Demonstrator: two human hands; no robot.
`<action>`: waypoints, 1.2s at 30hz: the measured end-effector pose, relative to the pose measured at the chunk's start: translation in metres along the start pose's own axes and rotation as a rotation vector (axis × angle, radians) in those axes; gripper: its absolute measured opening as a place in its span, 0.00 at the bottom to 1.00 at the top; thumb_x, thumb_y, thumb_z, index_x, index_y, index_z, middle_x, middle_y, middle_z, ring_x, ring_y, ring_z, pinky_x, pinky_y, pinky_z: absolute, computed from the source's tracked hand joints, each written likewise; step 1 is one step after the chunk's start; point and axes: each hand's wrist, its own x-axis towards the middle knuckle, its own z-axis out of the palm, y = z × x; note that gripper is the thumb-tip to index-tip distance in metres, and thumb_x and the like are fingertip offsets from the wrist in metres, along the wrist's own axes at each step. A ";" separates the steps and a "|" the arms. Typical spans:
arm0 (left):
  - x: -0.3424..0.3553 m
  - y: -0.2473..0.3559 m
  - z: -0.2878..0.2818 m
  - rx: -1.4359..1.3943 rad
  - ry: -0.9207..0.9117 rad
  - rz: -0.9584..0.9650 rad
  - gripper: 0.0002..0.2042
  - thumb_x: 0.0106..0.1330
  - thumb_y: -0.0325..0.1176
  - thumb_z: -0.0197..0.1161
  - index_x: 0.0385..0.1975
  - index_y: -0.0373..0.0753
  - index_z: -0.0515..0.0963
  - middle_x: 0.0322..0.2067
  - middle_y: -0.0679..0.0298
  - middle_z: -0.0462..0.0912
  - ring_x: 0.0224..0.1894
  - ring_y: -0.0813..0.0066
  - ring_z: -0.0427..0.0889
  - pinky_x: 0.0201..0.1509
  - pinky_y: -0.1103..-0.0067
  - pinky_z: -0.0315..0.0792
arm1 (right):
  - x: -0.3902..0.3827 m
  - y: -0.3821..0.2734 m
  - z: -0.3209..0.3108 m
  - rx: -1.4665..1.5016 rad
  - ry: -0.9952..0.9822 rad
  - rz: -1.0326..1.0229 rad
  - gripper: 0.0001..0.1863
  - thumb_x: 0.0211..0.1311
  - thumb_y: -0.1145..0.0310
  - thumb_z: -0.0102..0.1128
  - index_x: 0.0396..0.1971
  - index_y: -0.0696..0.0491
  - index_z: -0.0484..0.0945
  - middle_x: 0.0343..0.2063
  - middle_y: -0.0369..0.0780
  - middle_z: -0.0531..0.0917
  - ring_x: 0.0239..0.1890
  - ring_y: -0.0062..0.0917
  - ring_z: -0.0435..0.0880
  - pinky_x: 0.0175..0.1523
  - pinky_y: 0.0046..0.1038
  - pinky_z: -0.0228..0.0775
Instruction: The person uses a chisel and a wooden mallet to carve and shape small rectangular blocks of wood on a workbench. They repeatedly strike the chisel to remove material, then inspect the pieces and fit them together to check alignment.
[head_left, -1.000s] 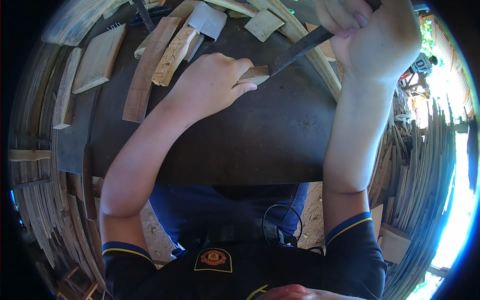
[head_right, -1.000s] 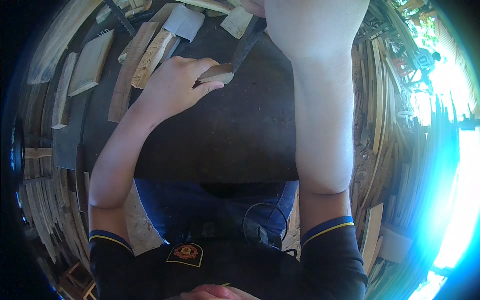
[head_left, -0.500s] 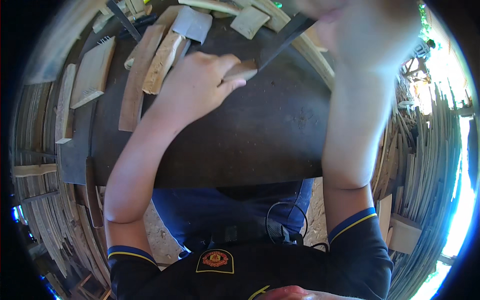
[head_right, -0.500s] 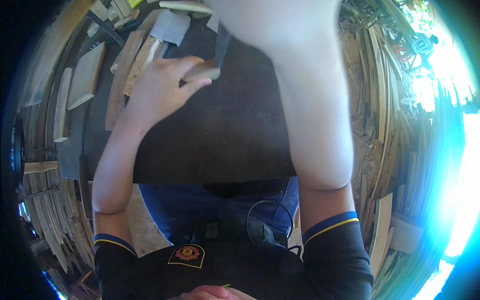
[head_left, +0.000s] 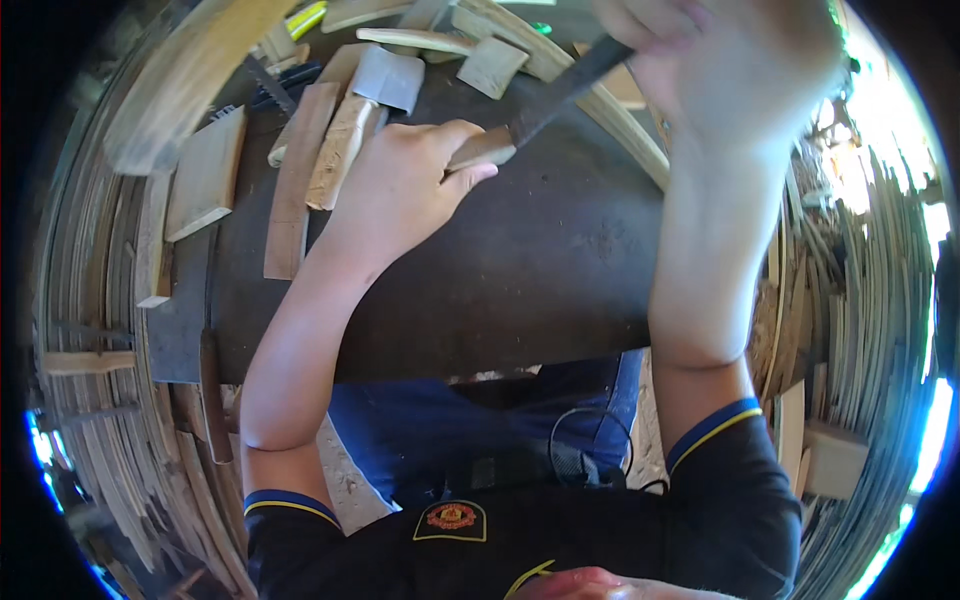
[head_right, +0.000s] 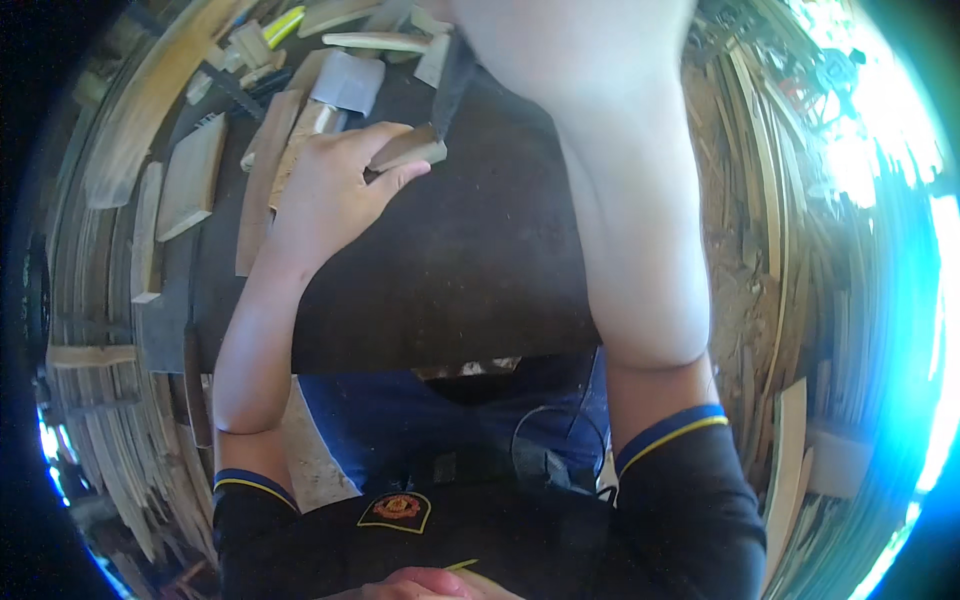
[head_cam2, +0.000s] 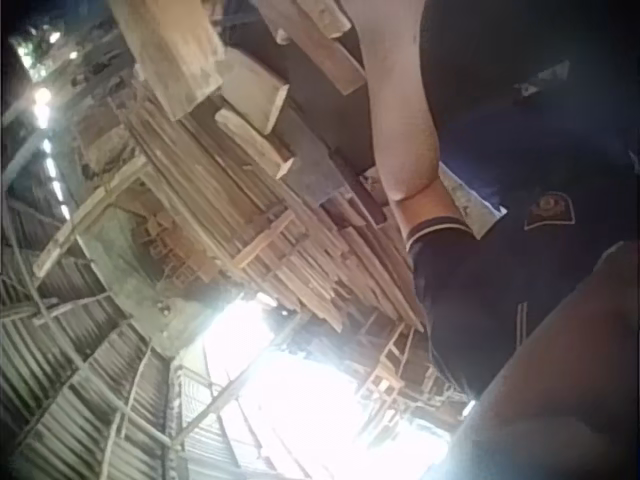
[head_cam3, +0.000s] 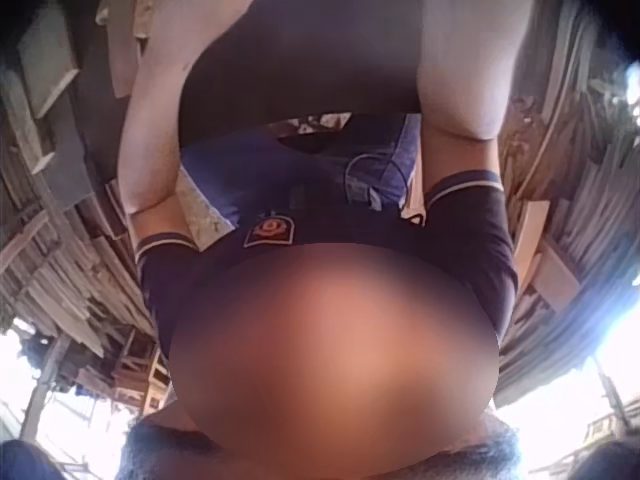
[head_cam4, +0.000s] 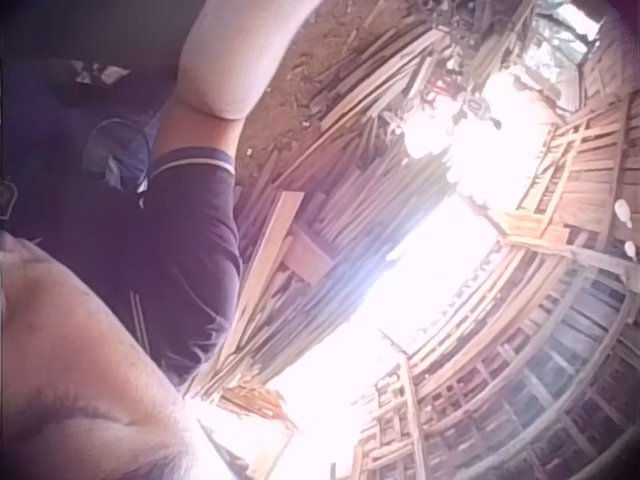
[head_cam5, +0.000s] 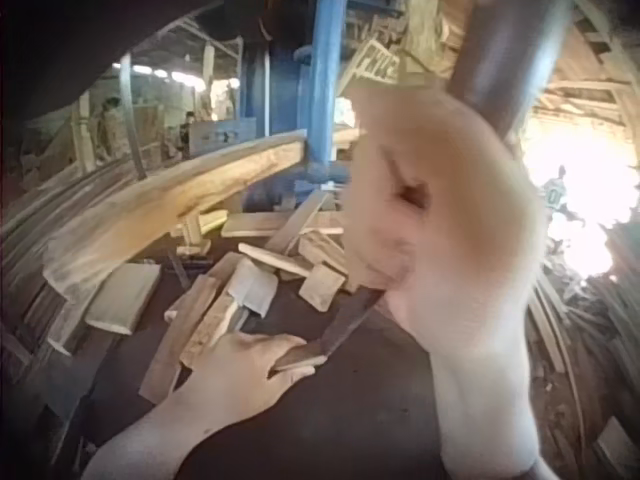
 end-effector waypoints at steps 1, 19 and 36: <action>-0.002 -0.003 0.001 0.037 0.021 -0.004 0.20 0.65 0.45 0.72 0.48 0.36 0.84 0.35 0.47 0.87 0.38 0.49 0.87 0.42 0.65 0.79 | -0.002 0.011 0.010 0.076 0.047 0.066 0.20 0.72 0.72 0.55 0.15 0.47 0.69 0.10 0.27 0.67 0.09 0.11 0.61 0.14 0.22 0.47; -0.002 -0.016 0.006 -0.084 -0.111 -0.041 0.19 0.64 0.40 0.73 0.48 0.33 0.83 0.35 0.45 0.87 0.40 0.46 0.87 0.45 0.65 0.80 | -0.007 0.030 0.031 0.040 0.080 0.119 0.17 0.71 0.74 0.60 0.19 0.49 0.71 0.15 0.25 0.69 0.16 0.08 0.64 0.21 0.21 0.50; -0.003 -0.001 -0.007 -0.090 0.045 -0.047 0.20 0.64 0.42 0.73 0.48 0.33 0.83 0.36 0.45 0.87 0.41 0.49 0.88 0.45 0.65 0.80 | -0.007 -0.001 0.016 0.325 0.093 0.112 0.15 0.72 0.73 0.57 0.22 0.50 0.75 0.13 0.27 0.71 0.12 0.10 0.64 0.18 0.22 0.50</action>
